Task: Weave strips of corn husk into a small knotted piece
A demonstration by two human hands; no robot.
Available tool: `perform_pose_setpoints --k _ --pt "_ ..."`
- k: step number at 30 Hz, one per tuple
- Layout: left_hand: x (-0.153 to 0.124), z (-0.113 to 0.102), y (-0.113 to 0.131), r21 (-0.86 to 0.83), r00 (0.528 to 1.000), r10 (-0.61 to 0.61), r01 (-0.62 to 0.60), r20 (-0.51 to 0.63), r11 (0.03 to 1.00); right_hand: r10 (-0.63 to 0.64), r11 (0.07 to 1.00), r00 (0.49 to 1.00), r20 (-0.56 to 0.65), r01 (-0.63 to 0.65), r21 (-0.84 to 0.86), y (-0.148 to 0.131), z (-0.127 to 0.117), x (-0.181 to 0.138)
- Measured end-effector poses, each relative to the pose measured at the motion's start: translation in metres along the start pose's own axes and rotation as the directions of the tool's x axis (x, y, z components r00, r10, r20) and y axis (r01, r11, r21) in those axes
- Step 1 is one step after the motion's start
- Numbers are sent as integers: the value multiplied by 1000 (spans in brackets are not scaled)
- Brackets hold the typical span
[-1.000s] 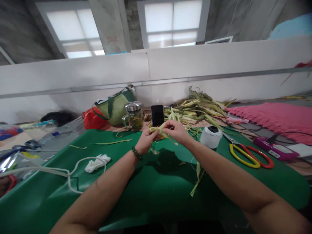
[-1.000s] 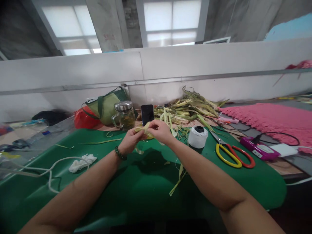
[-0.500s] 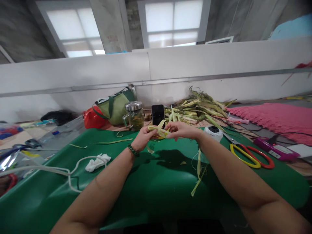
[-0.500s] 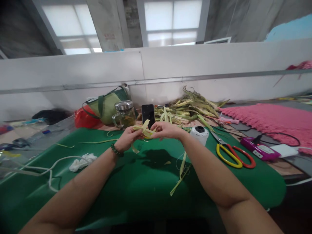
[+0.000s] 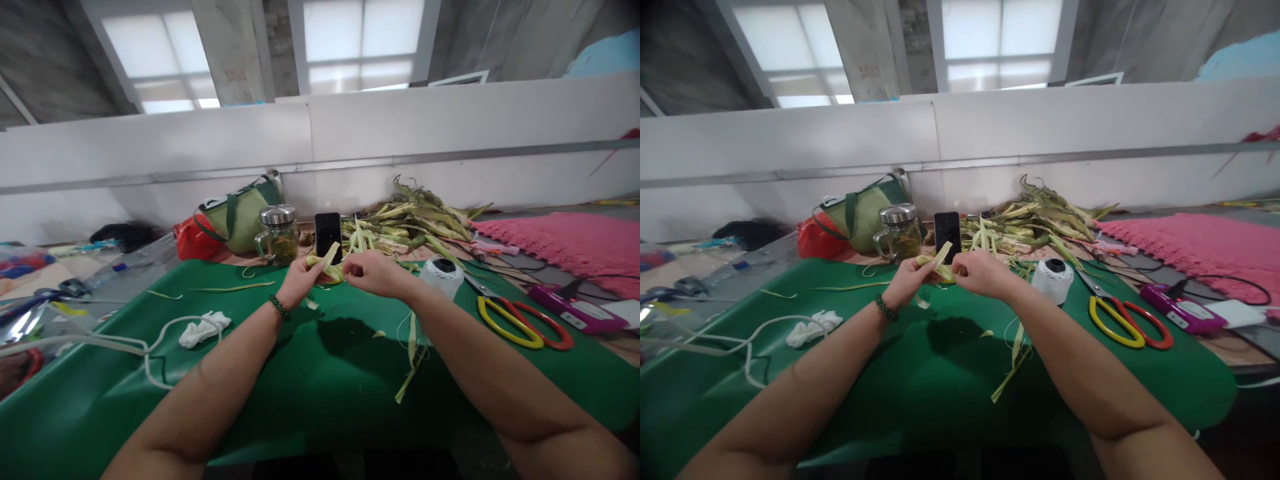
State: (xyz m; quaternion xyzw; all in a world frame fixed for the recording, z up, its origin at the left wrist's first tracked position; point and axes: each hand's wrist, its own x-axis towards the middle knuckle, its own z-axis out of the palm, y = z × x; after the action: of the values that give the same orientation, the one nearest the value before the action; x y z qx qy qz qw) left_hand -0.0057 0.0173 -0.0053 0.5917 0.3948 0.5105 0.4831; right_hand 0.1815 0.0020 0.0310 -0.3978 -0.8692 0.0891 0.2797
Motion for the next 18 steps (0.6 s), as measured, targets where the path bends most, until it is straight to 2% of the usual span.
perform_pose_setpoints --k 3,5,8,10,15,18 --pt "-1 3 0 148 993 116 -118 17 982 -6 991 1000 -19 8 132 -10 7 -2" --pt "-2 5 0 211 986 157 -166 62 963 -60 959 996 59 41 282 -13 8 -3" --pt "-4 7 2 204 982 154 -173 106 964 -181 882 964 192 72 467 -11 6 -2" --pt "-5 8 3 143 986 114 -132 125 981 -207 884 963 171 109 455 -6 5 -1" --pt "-8 11 4 -37 978 -79 87 191 995 -168 950 986 0 162 265 6 11 5" --pt "-8 11 4 -77 973 -120 137 199 988 -205 941 978 -36 207 267 10 9 6"
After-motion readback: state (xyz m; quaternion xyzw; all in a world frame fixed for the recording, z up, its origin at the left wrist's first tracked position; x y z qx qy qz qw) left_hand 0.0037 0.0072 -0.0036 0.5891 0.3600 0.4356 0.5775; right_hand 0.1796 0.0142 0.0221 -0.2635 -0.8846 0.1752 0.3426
